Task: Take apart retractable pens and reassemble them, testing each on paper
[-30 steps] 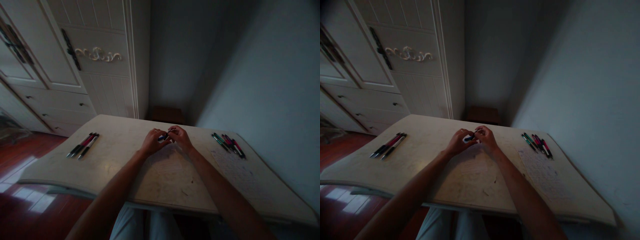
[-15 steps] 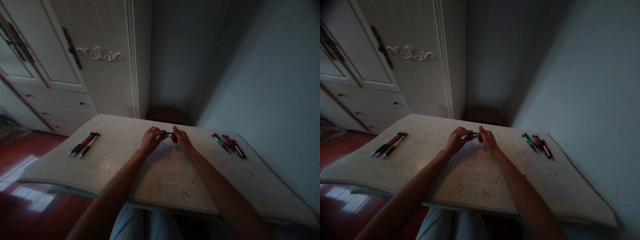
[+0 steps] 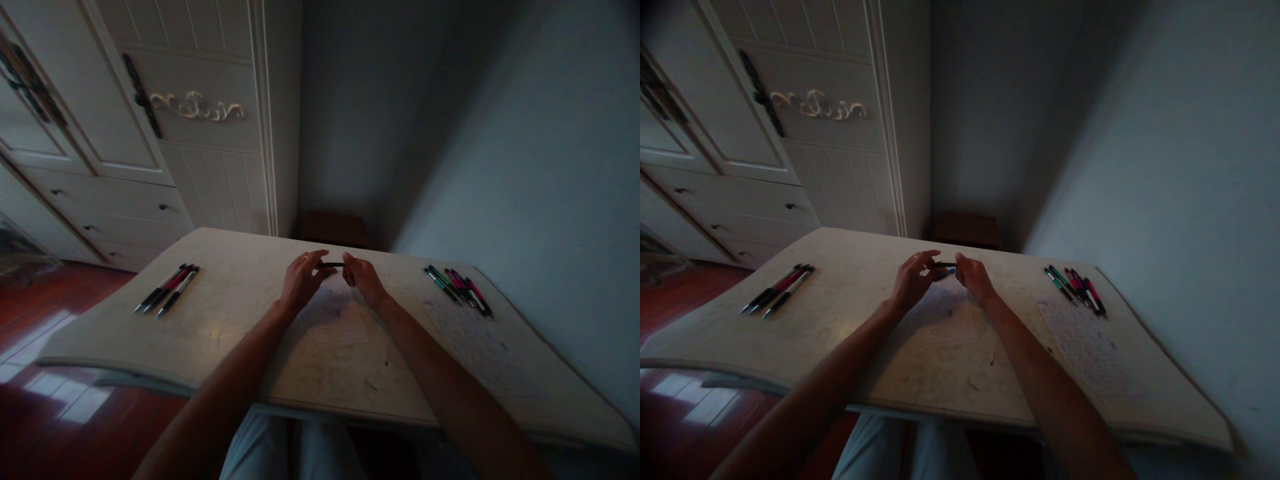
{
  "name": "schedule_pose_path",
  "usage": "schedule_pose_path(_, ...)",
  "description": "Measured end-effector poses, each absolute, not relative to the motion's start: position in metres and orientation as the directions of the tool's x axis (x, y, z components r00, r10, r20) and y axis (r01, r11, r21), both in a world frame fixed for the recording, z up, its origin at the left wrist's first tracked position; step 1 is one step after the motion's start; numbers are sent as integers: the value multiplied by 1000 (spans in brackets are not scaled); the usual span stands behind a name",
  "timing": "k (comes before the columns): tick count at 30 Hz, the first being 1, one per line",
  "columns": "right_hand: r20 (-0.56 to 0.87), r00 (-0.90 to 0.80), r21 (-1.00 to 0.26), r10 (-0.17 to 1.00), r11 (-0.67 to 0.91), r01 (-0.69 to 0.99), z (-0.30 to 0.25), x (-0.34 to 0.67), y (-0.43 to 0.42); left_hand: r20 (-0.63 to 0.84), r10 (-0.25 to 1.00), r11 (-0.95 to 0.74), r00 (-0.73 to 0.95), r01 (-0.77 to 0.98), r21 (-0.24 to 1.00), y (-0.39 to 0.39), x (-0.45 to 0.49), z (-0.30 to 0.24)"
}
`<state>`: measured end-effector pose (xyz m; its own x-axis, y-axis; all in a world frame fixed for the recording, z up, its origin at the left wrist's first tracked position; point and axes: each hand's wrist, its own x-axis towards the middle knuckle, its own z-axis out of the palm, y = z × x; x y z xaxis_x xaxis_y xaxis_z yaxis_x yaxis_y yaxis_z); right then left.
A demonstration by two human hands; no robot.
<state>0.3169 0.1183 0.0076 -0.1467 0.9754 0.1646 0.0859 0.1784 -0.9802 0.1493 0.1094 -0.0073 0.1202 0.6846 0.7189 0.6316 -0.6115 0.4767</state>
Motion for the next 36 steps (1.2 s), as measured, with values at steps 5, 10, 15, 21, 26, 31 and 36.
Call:
schedule_pose_path(5, 87, -123, -996, 989, 89, 10, 5, 317, 120, 707, 693, -604, 139, 648, 465, 109, 148, -5)
schedule_pose_path(10, 93, -126, -995, 988, 98, 27, 0, 315, 122, 692, 714, -542, 107, 711, 449, 109, 149, -6)
schedule_pose_path(15, 253, -106, -939, 962, 270, 213, -2, 315, 120, 645, 754, -511, 126, 729, 455, 108, 149, -6)
schedule_pose_path(21, 354, -130, -854, 926, 377, 358, 7, 314, 111, 621, 766, -504, 167, 755, 419, 106, 148, -3)
schedule_pose_path(26, 421, -164, -786, 892, 449, 424, 8, 316, 108, 634, 746, -533, 203, 753, 385, 107, 148, -5)
schedule_pose_path(31, 444, -218, -744, 869, 493, 451, 3, 322, 112, 656, 715, -572, 241, 741, 351, 110, 148, -9)
schedule_pose_path(36, 481, -257, -699, 838, 544, 464, 4, 323, 113, 659, 708, -582, 254, 739, 341, 109, 147, -10)
